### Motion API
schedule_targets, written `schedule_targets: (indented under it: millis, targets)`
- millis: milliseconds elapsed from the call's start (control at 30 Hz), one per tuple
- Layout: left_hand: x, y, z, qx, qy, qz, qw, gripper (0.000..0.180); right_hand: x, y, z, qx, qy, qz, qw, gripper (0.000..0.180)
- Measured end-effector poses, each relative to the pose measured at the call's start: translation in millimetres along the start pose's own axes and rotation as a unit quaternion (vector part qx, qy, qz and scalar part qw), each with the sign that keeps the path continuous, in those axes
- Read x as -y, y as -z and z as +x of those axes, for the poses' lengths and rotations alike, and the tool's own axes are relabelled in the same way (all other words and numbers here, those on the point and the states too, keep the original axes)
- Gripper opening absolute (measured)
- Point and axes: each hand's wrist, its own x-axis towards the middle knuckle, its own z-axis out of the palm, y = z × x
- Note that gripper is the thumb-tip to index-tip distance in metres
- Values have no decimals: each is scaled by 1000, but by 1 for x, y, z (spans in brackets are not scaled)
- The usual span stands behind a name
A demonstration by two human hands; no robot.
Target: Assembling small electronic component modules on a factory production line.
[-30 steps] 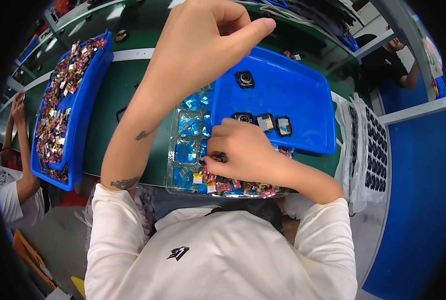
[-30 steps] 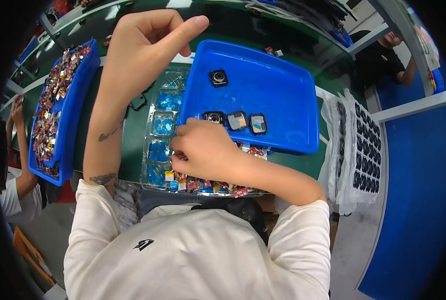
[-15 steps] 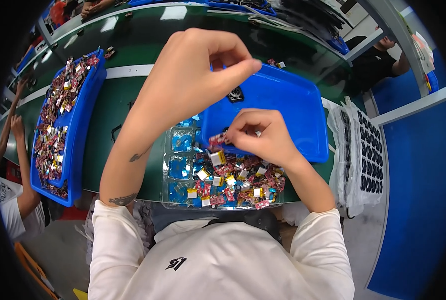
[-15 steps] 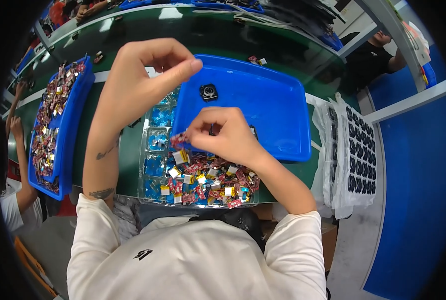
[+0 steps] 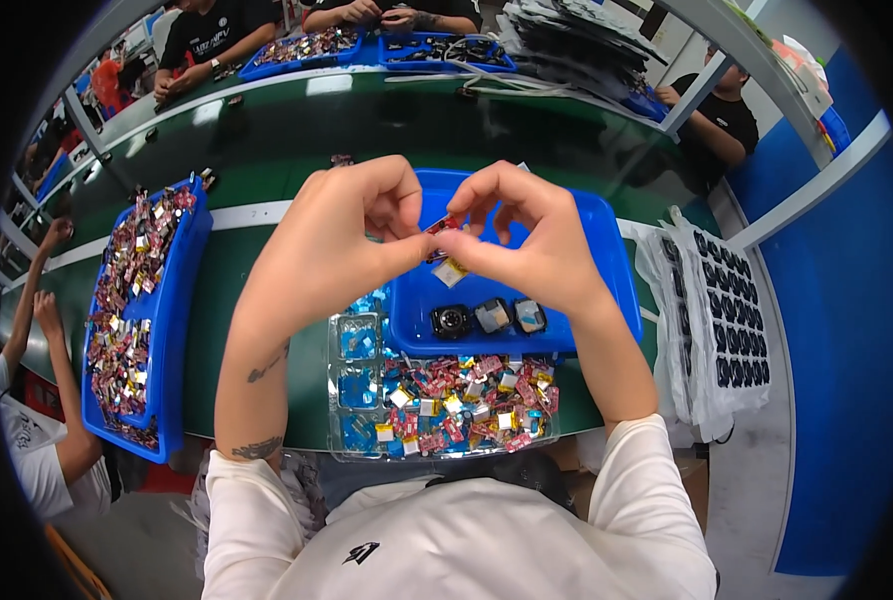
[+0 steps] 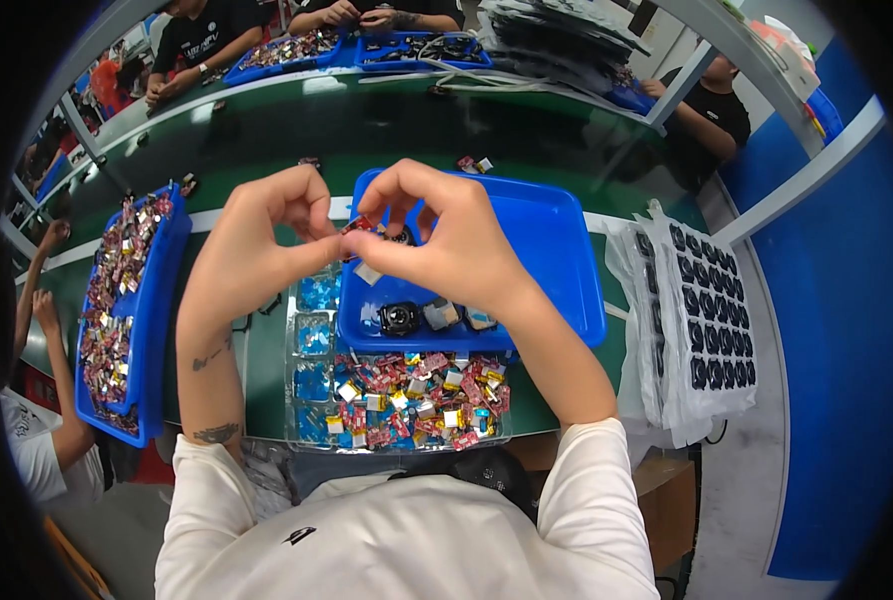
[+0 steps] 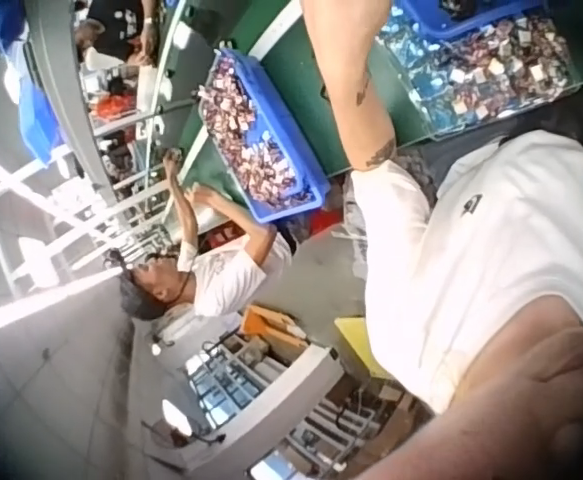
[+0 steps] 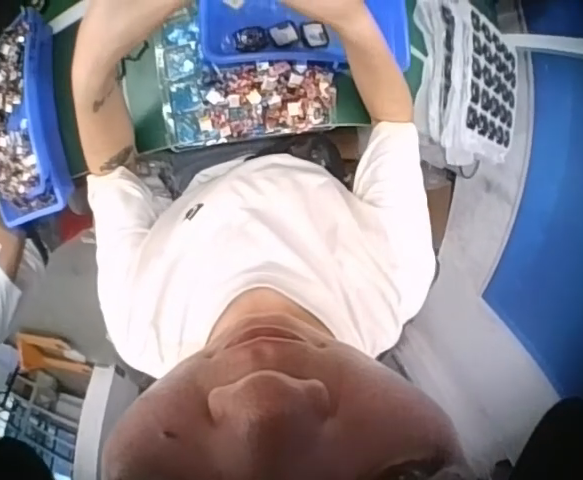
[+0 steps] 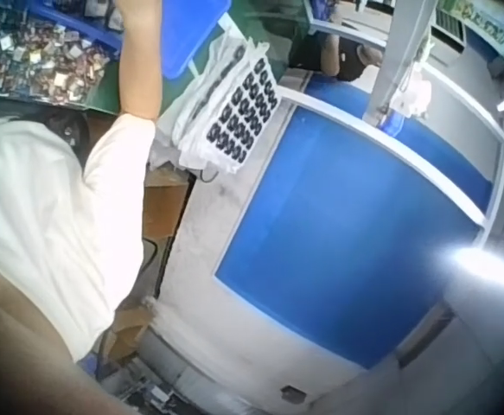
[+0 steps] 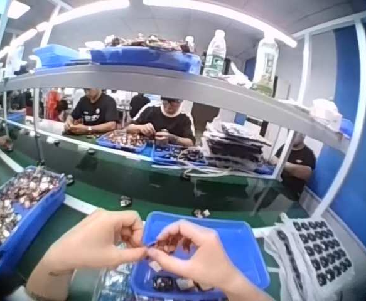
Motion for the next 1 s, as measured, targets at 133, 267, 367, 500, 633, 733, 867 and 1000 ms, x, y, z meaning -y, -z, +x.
schedule_targets:
  millis: [133,267,367,500,633,733,867,1000]
  targets:
    - [-1,-7,-1,-36,1,14,999,27,0,2,1,-9,12,-46,999,12]
    - [-3,-15,2,-45,-3,7,999,26,-12,6,-2,-34,78,-85,993,10]
    - [-6,-19,6,-69,-35,0,997,17,-16,8,-3,-62,46,-47,996,11]
    - [-4,-21,7,-55,-73,-38,995,8,-22,15,2,-22,-53,213,975,18]
    - [3,-16,5,-70,-94,0,993,20,-20,18,5,3,-80,249,965,27]
    - [4,-14,5,-82,-80,-16,993,24,-21,17,3,36,-76,243,966,40]
    - [4,-15,5,-78,-85,-6,993,25,-21,17,3,70,-60,212,973,50]
    - [11,-16,7,-145,-143,81,976,24,-17,17,4,49,-69,239,967,41]
